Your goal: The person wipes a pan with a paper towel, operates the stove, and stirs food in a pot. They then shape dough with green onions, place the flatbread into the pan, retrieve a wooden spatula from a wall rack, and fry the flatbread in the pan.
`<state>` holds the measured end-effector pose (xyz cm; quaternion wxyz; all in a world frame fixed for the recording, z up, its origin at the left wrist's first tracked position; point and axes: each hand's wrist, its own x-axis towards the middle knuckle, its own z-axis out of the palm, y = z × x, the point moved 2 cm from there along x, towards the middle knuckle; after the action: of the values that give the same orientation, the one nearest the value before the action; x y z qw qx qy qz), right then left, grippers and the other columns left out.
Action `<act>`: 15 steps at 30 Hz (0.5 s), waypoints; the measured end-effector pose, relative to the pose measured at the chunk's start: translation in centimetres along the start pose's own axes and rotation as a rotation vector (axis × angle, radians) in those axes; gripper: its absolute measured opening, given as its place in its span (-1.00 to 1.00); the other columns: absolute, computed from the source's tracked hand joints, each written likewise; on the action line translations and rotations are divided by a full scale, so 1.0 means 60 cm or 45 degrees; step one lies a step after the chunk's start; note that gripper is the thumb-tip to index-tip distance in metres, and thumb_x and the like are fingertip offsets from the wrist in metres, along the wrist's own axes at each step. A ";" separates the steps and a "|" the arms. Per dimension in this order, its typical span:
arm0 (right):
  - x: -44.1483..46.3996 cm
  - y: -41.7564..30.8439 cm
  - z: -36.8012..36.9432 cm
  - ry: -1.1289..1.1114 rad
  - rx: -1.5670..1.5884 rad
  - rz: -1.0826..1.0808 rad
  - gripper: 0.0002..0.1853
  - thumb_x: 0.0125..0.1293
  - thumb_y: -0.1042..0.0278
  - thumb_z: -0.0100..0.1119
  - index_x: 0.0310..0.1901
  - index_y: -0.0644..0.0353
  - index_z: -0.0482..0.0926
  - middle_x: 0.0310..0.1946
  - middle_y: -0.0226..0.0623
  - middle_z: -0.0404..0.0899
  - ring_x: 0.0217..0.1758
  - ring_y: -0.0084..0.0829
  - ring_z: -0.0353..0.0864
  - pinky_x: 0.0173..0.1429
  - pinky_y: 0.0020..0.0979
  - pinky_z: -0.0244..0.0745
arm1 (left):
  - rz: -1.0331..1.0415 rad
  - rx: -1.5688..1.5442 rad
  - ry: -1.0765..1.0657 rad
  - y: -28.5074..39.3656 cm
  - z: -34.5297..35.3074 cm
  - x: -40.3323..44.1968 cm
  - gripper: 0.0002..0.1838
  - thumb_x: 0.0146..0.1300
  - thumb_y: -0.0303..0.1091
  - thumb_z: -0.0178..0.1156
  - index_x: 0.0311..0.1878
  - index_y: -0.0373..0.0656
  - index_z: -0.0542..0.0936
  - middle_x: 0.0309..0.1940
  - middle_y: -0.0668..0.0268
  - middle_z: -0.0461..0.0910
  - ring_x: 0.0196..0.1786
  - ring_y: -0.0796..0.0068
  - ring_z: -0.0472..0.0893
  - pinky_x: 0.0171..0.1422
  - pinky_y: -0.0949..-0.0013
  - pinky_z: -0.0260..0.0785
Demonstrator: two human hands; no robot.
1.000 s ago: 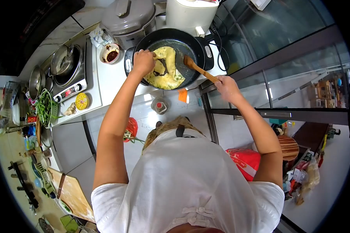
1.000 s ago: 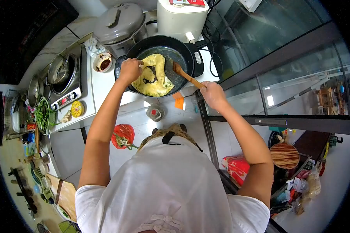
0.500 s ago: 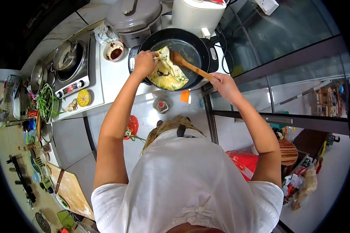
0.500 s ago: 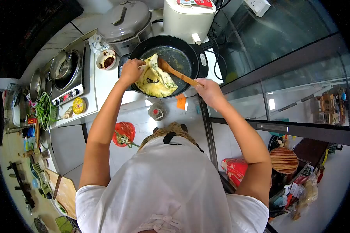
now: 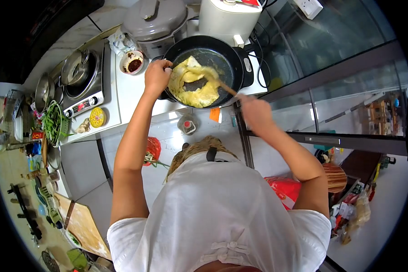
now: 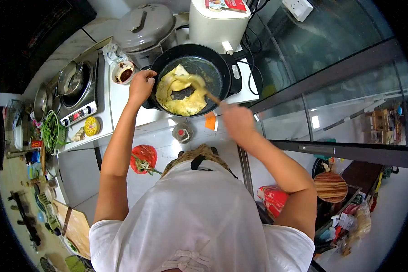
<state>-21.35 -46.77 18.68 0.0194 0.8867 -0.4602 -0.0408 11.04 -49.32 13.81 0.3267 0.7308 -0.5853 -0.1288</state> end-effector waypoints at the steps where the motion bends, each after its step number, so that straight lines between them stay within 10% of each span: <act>1: 0.005 0.031 -0.005 0.028 -0.007 0.059 -0.78 0.16 0.43 0.01 -0.14 0.18 0.50 -0.52 -0.13 0.57 -0.49 -0.13 0.61 -0.43 -0.18 0.52 | 0.010 -0.014 0.018 -0.001 -0.004 -0.003 -0.77 -0.01 -0.41 0.08 -0.27 -0.16 0.64 -0.25 0.13 0.58 -0.10 0.11 0.50 0.06 0.18 0.33; 15: 0.032 0.015 -0.011 0.190 -0.064 -0.007 -0.74 0.10 0.44 0.08 -0.12 0.17 0.51 -0.47 -0.18 0.51 -0.50 -0.23 0.61 -0.46 -0.29 0.51 | 0.008 -0.097 -0.033 0.001 -0.002 -0.025 -0.77 0.00 -0.40 0.08 -0.27 -0.18 0.63 -0.25 0.11 0.59 -0.11 0.08 0.50 0.06 0.16 0.32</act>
<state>-20.93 -48.88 19.30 0.0756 0.8877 -0.4540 0.0138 10.63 -47.89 13.63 0.3472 0.7142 -0.5865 -0.1594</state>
